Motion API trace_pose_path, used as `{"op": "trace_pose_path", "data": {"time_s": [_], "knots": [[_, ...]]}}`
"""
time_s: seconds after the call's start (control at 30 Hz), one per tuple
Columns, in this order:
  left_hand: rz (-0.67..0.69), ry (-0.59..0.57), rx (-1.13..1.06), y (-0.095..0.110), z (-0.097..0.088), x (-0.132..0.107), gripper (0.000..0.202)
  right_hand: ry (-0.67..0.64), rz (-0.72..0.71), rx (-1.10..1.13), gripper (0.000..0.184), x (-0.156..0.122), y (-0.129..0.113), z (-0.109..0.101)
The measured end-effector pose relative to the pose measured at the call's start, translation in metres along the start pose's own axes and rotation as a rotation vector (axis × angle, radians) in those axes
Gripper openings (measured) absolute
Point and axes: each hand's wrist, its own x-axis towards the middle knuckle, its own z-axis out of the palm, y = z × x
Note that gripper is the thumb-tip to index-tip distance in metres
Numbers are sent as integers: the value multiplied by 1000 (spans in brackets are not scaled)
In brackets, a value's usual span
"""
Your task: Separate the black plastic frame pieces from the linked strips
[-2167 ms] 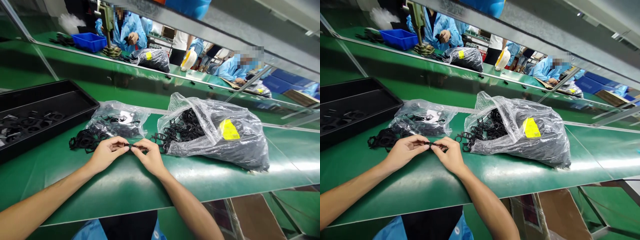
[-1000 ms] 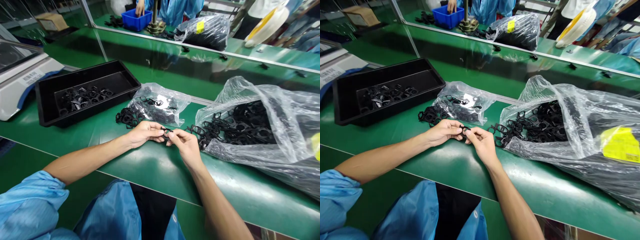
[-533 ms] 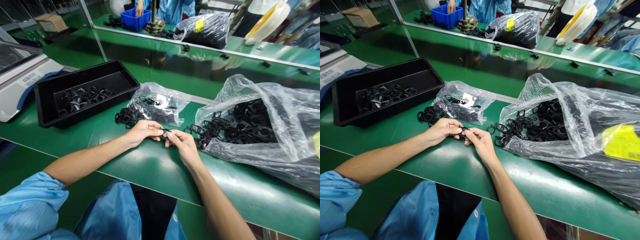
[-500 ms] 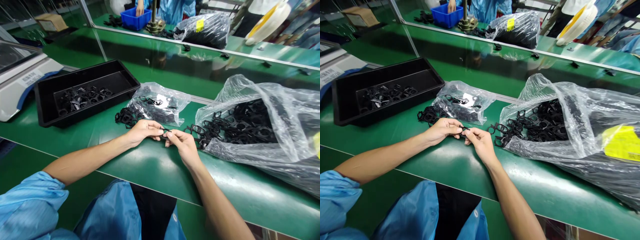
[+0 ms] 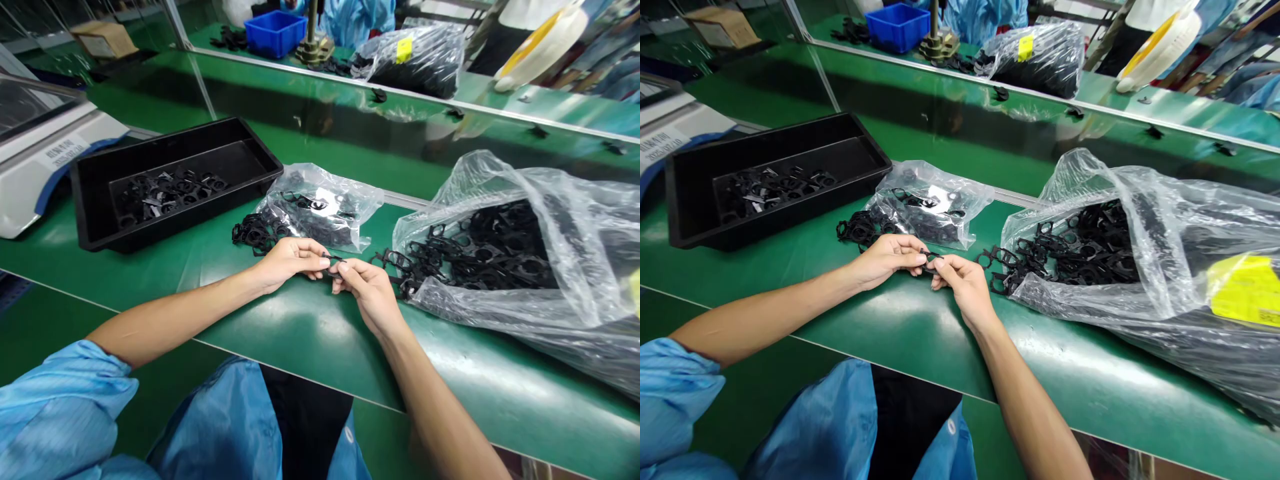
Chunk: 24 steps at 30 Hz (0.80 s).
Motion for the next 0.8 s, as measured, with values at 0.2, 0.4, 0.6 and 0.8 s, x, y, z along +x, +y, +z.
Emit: {"op": "trace_pose_path", "data": {"time_s": [0.2, 0.4, 0.6, 0.8], "knots": [[-1, -28, -20, -1, -2, 2, 41, 44, -76, -108, 47, -1, 0, 1], [-13, -49, -2, -2, -4, 2, 39, 76, -150, -249, 45, -3, 2, -2], [-51, -84, -3, -2, -6, 3, 38, 109, -179, -289, 40, -4, 0, -2], [-75, -125, -42, -1, -5, 3, 42, 120, -168, -265, 38, -3, -1, -1]]}}
